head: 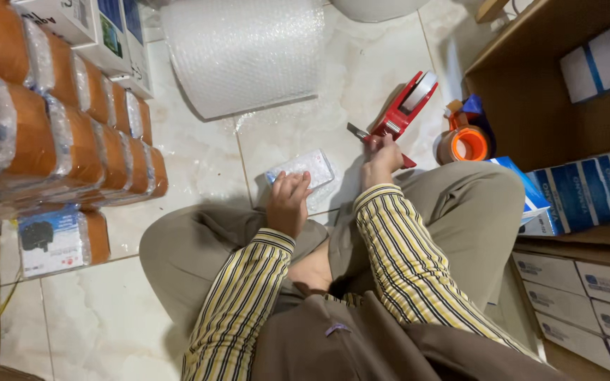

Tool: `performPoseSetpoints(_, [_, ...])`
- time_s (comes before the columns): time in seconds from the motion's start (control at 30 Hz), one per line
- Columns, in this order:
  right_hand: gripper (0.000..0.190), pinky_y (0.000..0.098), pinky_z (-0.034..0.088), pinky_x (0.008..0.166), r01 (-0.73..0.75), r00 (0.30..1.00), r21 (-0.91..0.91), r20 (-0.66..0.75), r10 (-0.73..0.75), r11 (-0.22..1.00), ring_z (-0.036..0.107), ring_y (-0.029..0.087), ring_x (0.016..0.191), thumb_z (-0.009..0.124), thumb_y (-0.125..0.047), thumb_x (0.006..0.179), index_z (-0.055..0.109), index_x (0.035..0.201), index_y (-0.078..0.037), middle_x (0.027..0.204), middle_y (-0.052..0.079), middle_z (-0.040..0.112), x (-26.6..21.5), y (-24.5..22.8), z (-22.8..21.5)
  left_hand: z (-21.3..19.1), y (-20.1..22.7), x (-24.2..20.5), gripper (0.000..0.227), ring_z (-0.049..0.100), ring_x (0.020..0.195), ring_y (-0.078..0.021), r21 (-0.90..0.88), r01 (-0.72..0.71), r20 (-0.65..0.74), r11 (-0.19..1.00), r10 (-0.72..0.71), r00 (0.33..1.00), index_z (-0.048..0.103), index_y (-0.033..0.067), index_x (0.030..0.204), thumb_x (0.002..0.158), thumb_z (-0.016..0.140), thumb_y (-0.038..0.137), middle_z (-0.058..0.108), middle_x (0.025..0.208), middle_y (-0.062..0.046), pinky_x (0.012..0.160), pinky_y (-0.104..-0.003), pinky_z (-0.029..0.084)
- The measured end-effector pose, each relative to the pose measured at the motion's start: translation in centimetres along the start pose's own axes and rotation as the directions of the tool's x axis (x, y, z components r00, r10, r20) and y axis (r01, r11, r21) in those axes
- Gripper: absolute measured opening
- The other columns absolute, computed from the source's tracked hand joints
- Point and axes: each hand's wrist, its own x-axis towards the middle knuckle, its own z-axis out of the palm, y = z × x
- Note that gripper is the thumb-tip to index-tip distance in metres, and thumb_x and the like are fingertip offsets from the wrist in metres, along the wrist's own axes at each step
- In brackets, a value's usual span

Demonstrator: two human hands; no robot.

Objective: The person sits on the floor and wraps small product boxes in bubble wrap. They use a utility knife to cut the bubble wrap and a handheld tape dispenser to secure the wrapping. The wrapped boxes are then placed in a stack next to them.

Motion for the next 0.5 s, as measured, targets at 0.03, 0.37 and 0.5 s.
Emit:
performPoseSetpoints(0.03, [0.013, 0.0270, 0.042, 0.037, 0.002, 1.000, 0.000, 0.000, -0.002, 1.000, 0.055, 0.025, 0.041, 0.058, 0.002, 0.082, 0.052, 0.071, -0.003, 0.052, 0.013, 0.048, -0.5, -0.6, -0.1, 0.4, -0.1, -0.1, 0.033, 0.061, 0.095, -0.0291, -0.002, 0.000, -0.001, 1.000, 0.000, 1.000, 0.065, 0.0086, 0.114, 0.083, 0.067, 0.019, 0.059, 0.092, -0.010, 0.101, -0.042, 0.043])
performPoseSetpoints(0.37, [0.012, 0.0283, 0.058, 0.044, 0.255, 0.686, -0.583, 0.671, 0.281, 0.771, 0.064, 0.021, 0.047, 0.064, -0.011, 0.086, 0.062, 0.082, 0.000, 0.055, 0.012, 0.056, -14.5, -6.4, -0.4, 0.0, -0.6, 0.3, 0.027, 0.059, 0.094, -0.0268, -0.012, 0.045, -0.090, 0.999, -0.046, 0.995, 0.072, 0.0158, 0.097, 0.072, 0.077, 0.025, 0.059, 0.084, -0.004, 0.102, -0.045, 0.042])
performPoseSetpoints(0.5, [0.018, 0.0319, 0.056, 0.038, 0.269, 0.562, -0.716, 0.660, 0.499, 0.644, 0.064, 0.026, 0.043, 0.064, -0.013, 0.086, 0.062, 0.074, 0.000, 0.050, 0.017, 0.057, -18.6, -5.4, -3.3, 0.2, -1.2, 0.3, 0.012, 0.062, 0.087, -0.0238, -0.082, 0.052, -0.151, 0.995, -0.064, 0.986, 0.071, 0.0156, 0.077, 0.070, 0.081, 0.019, 0.062, 0.076, -0.001, 0.098, -0.040, 0.048])
